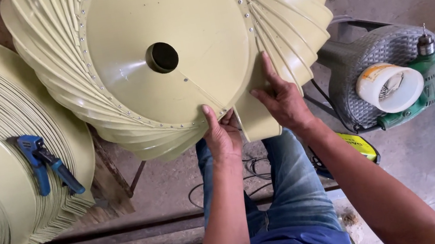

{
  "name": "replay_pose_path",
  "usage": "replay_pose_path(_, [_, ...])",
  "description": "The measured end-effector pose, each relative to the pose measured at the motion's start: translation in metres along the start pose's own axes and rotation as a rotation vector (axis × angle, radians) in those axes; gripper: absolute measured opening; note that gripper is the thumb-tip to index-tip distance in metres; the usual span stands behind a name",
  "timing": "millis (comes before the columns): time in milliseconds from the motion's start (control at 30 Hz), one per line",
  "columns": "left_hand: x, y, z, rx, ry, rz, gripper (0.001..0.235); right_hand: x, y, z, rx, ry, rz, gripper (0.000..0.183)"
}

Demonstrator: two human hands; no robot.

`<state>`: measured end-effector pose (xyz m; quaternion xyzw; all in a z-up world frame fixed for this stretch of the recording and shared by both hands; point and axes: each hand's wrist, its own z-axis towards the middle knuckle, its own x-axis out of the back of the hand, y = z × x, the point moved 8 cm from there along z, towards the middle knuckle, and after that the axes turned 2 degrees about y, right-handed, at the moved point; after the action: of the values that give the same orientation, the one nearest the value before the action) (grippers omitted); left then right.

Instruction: Assembling the fins of a metal turbine vent by layering them and securing them with a drill and rivet gun.

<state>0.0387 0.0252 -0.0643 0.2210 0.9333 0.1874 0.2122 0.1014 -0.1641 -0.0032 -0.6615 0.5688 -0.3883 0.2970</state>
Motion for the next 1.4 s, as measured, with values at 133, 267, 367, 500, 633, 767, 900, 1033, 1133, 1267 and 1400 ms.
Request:
replay_pose_path(133, [0.013,-0.002,0.001,-0.006,0.051,0.030,0.078,0.000,-0.002,-0.003,0.124,0.011,-0.011,0.087])
replay_pose_path(267, [-0.001,0.002,0.003,0.018,-0.038,0.042,0.077,0.002,0.002,0.003,-0.057,0.011,0.002,0.089])
replay_pose_path(367, [0.004,0.000,0.000,0.055,-0.036,0.057,0.077,0.003,0.000,-0.006,0.020,-0.006,0.107,0.091])
replay_pose_path(500, [0.001,0.002,-0.003,0.029,-0.018,0.066,0.077,0.009,-0.020,-0.024,-0.159,0.050,0.097,0.108])
replay_pose_path(633, [0.007,-0.002,0.004,0.048,-0.035,0.035,0.078,0.028,0.021,-0.059,-0.148,0.242,0.133,0.104])
replay_pose_path(767, [0.010,-0.004,0.005,0.074,-0.024,-0.009,0.081,0.042,0.082,-0.095,-0.293,0.335,0.237,0.096])
replay_pose_path(900, [0.001,-0.001,-0.001,0.064,-0.043,-0.027,0.082,0.027,0.078,-0.090,-0.239,0.261,0.263,0.087])
replay_pose_path(1033, [0.004,0.000,-0.001,0.050,-0.012,0.006,0.084,0.019,0.071,-0.073,-0.207,0.277,0.213,0.082])
replay_pose_path(1133, [0.004,0.001,0.000,0.050,-0.045,-0.003,0.086,0.020,0.079,-0.066,-0.301,0.304,0.200,0.078])
replay_pose_path(1267, [0.000,0.001,-0.002,0.061,-0.032,0.003,0.088,0.023,0.087,-0.062,-0.312,0.293,0.178,0.075])
replay_pose_path(1400, [0.005,-0.002,0.001,0.059,-0.028,0.002,0.090,0.025,0.086,-0.060,-0.306,0.306,0.150,0.072])
